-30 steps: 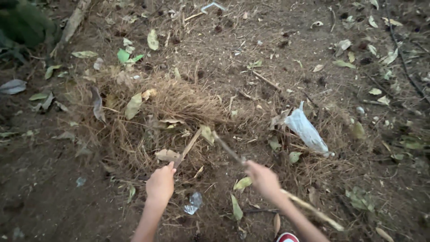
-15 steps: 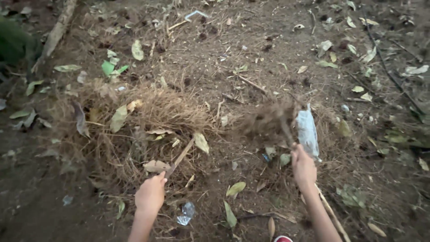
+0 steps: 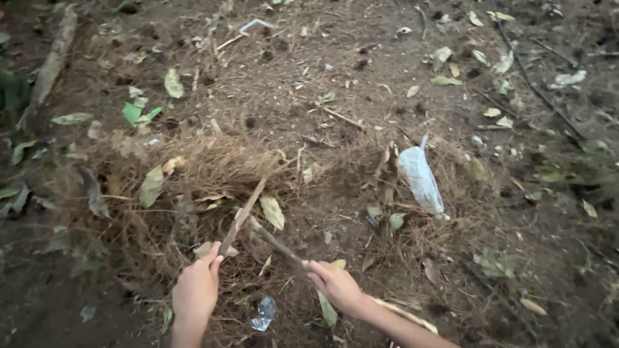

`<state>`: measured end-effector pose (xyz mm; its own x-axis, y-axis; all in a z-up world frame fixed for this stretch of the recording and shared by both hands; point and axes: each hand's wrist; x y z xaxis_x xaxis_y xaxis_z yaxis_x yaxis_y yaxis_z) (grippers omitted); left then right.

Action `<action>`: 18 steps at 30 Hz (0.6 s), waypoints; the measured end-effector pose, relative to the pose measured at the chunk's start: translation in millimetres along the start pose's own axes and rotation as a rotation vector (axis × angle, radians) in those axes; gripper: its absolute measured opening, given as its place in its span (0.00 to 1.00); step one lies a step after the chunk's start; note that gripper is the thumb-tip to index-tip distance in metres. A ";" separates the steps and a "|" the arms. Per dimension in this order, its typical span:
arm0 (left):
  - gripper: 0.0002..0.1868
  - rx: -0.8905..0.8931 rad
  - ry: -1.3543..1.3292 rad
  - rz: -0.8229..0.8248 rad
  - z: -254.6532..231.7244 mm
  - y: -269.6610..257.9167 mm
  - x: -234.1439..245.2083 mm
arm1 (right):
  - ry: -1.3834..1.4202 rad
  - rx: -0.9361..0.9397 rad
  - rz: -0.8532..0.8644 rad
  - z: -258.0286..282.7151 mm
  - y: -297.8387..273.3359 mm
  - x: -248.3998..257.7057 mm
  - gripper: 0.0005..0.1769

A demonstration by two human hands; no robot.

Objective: Clearing or searching through a pile of dried organic material on the ground using two sticks.

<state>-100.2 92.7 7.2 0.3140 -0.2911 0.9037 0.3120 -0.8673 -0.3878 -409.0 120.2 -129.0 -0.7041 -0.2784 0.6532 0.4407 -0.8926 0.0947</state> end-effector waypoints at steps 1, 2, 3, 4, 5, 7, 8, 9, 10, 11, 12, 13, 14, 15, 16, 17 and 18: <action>0.21 0.010 -0.002 0.008 -1.4 -1.8 1.7 | -0.023 -0.040 0.055 -0.6 5.7 3.0 0.16; 0.21 0.022 -0.007 0.012 -3.0 -3.2 3.0 | -0.050 -0.077 0.112 -2.0 12.6 7.0 0.15; 0.21 0.014 -0.009 0.010 -4.6 -2.8 1.1 | -0.055 -0.078 0.106 0.2 19.0 27.1 0.15; 0.21 0.021 -0.005 0.020 -2.4 -4.2 0.6 | 0.055 -0.323 0.199 5.2 23.4 42.5 0.15; 0.22 0.028 -0.001 0.029 0.0 -5.3 0.5 | 0.168 -0.567 0.292 10.3 28.2 57.9 0.17; 0.21 0.027 -0.013 0.018 3.9 -3.2 -2.7 | 0.028 -0.470 0.110 -45.1 19.8 56.1 0.18; 0.21 0.028 -0.024 0.009 8.3 -2.9 -5.7 | -0.109 -0.370 -0.068 -72.6 14.9 52.6 0.19; 0.21 0.029 -0.025 0.007 11.7 -2.3 -8.2 | -0.109 -0.367 -0.068 -77.7 12.9 68.0 0.19; 0.21 0.029 -0.021 0.002 15.6 -2.5 -10.1 | -0.074 -0.551 -0.088 -82.1 10.2 82.7 0.20; 0.20 0.029 -0.016 -0.004 19.3 -2.7 -11.5 | -0.038 -0.733 -0.108 -86.2 7.9 97.8 0.21; 0.20 0.030 -0.017 -0.010 17.6 -2.9 -7.8 | -0.037 -0.727 -0.110 -85.6 4.2 113.3 0.21; 0.21 0.022 -0.014 -0.026 16.1 -2.9 -3.9 | 0.005 -0.811 -0.183 -85.0 0.8 128.6 0.21; 0.22 0.016 -0.009 -0.036 16.4 -4.1 -1.6 | 0.047 -0.898 -0.251 -84.4 -4.4 141.8 0.21; 0.22 0.021 -0.009 -0.037 15.2 -4.8 -2.0 | 0.049 -0.896 -0.247 -84.0 -8.3 142.9 0.21; 0.22 0.016 -0.017 -0.040 15.1 -5.8 -1.3 | -0.059 -0.723 -0.338 -83.2 -11.3 143.0 0.19; 0.22 0.012 -0.026 -0.043 14.9 -6.8 -0.5 | -0.163 -0.548 -0.427 -82.4 -14.2 143.0 0.18; 0.22 0.016 -0.023 -0.045 16.4 -4.3 -0.3 | -0.159 -0.545 -0.425 -59.9 -8.9 140.1 0.18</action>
<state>-87.0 103.2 5.7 0.3202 -0.2420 0.9159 0.3408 -0.8727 -0.3497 -544.9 67.8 -83.3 -0.6453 0.1512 0.7488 -0.2250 -0.9744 0.0029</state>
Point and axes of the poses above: each hand's wrist, its own y-axis towards the middle knuckle, its own x-axis out of the back of the hand, z = x × y, and after that the axes turned 7 degrees about z, right-handed
